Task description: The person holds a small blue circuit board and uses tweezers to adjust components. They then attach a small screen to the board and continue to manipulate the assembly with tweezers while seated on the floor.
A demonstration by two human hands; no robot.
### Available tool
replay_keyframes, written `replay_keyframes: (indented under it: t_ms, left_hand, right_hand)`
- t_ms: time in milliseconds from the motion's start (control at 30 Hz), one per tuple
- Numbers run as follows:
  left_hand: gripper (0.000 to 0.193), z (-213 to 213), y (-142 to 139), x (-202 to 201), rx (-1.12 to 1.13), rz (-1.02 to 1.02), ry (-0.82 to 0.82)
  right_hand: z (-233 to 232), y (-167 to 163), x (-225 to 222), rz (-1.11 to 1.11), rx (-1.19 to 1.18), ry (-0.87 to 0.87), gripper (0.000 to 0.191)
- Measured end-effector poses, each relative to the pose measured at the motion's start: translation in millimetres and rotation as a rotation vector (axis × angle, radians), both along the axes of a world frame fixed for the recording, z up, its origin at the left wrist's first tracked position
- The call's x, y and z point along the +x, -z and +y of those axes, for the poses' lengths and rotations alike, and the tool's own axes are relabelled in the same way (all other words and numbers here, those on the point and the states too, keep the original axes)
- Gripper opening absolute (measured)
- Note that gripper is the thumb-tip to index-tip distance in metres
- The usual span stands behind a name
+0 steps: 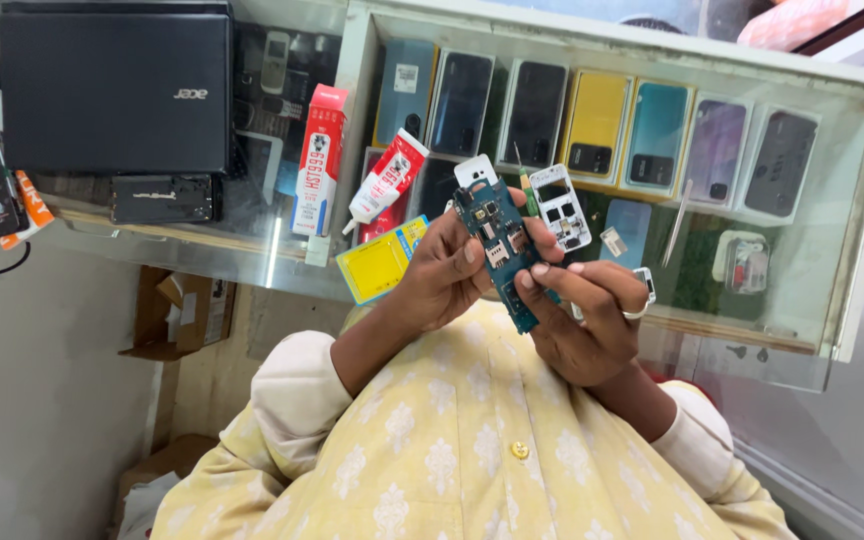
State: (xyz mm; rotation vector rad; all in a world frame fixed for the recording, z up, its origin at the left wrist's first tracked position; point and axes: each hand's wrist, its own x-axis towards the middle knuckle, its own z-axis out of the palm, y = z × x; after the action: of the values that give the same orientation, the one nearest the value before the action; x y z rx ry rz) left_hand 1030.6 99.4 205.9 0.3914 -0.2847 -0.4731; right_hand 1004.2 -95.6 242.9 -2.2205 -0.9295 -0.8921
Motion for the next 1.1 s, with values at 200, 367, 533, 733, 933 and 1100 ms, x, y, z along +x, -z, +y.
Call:
replay_keyframes:
  t_ms: [200,367,533,733,933,1100]
  left_hand:
    - [0.059,-3.6,-2.4,1.8,0.005,0.029,-0.059]
    - [0.059,-1.6,-0.3,2.1,0.005,0.053,-0.069]
    - [0.058,0.7,-1.2,4.7,-0.019,0.034,-0.087]
    - [0.059,2.6,-11.8,14.6,-0.027,-0.044,-0.083]
    - [0.062,5.3,-30.2,17.3,-0.057,-0.108,-0.005]
    - [0.059,-1.2,-32.4,7.4,-0.176,-0.049,0.107]
  right_hand:
    - [1.4,-2.4,0.8,-0.002,-0.012,0.026,0.031]
    - [6.7,-3.5,5.1,0.027,0.010,-0.016,0.028]
    - [9.7,-2.8,7.4,0.101,0.069,-0.079,0.038]
    - [-1.0,0.6,-6.1,0.213,0.555,0.007,0.018]
    - [-11.8,5.0,-12.4,0.461,0.741,0.045,0.008]
    - [-13.7,-1.1,-22.8,0.262,0.626,0.009,0.017]
